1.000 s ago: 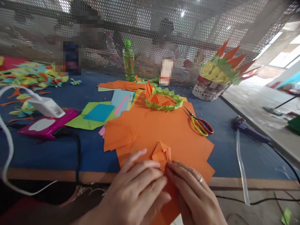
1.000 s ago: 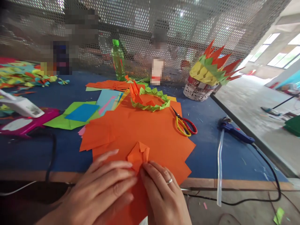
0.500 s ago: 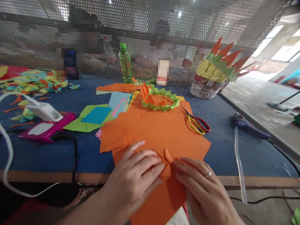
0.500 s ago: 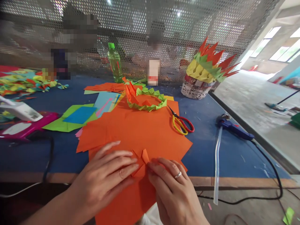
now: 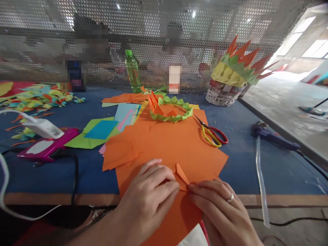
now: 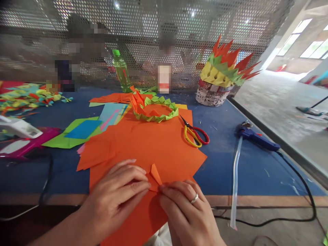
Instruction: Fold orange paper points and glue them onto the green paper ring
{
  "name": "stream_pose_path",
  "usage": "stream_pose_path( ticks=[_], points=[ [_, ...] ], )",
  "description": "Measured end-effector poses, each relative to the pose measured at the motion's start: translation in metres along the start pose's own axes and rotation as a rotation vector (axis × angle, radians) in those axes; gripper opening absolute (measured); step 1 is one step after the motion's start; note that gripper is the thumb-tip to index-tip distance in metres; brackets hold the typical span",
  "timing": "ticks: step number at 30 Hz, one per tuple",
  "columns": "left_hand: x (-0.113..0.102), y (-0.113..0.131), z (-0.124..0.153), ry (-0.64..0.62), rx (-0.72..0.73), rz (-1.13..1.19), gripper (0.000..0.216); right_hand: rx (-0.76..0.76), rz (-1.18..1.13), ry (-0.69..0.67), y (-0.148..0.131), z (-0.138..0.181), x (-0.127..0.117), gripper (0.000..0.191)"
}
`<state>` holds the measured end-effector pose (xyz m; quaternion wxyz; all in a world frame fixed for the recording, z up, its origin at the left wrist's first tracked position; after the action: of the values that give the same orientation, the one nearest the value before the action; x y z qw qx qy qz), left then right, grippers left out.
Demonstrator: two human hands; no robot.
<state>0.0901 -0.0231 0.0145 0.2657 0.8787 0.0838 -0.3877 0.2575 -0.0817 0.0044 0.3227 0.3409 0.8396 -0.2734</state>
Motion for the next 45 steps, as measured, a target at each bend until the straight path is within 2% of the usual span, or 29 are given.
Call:
stream_pose_path(
  ticks=[4, 9, 16, 23, 27, 31, 35, 38, 45],
  points=[
    [0.003, -0.01, -0.003, -0.003, -0.137, 0.158, 0.015, 0.129, -0.041, 0.082, 0.003, -0.001, 0.005, 0.031],
    [0.008, -0.016, -0.003, -0.055, -0.255, 0.158, 0.016, 0.384, -0.073, 0.121, 0.013, 0.004, 0.013, 0.034],
    [0.009, -0.017, -0.008, -0.071, -0.289, 0.138, 0.017, 0.443, -0.051, 0.111, 0.016, 0.001, 0.012, 0.039],
    [0.013, -0.017, -0.009, -0.076, -0.313, 0.123, 0.017, 0.561, -0.009, 0.081, 0.018, -0.004, 0.016, 0.033],
    [0.013, -0.018, -0.008, -0.067, -0.322, 0.101, 0.015, 0.529, 0.009, 0.056, 0.014, -0.009, 0.019, 0.035],
    [0.014, -0.016, -0.008, -0.073, -0.326, 0.069, 0.016, 0.562, 0.023, 0.058, 0.016, -0.007, 0.018, 0.034],
    [0.016, -0.015, -0.009, -0.075, -0.317, 0.035, 0.017, 0.423, 0.051, 0.011, 0.016, -0.005, 0.018, 0.039],
    [0.015, -0.015, -0.01, -0.065, -0.311, 0.024, 0.018, 0.319, 0.062, -0.037, 0.016, -0.003, 0.02, 0.036],
    [0.018, -0.015, -0.009, -0.064, -0.309, 0.03, 0.016, 0.277, 0.028, -0.083, 0.016, -0.005, 0.019, 0.029]
  ],
)
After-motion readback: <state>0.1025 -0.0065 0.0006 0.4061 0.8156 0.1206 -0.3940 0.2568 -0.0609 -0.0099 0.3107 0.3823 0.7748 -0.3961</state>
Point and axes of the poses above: each hand's wrist, its own z-axis away from the middle knuckle, its own x-axis out of the palm, y = z × x, the point moved 6 cm from there along -z, towards the middle knuckle, and after that the axes turned 6 degrees about x, right-handed, at the moved point
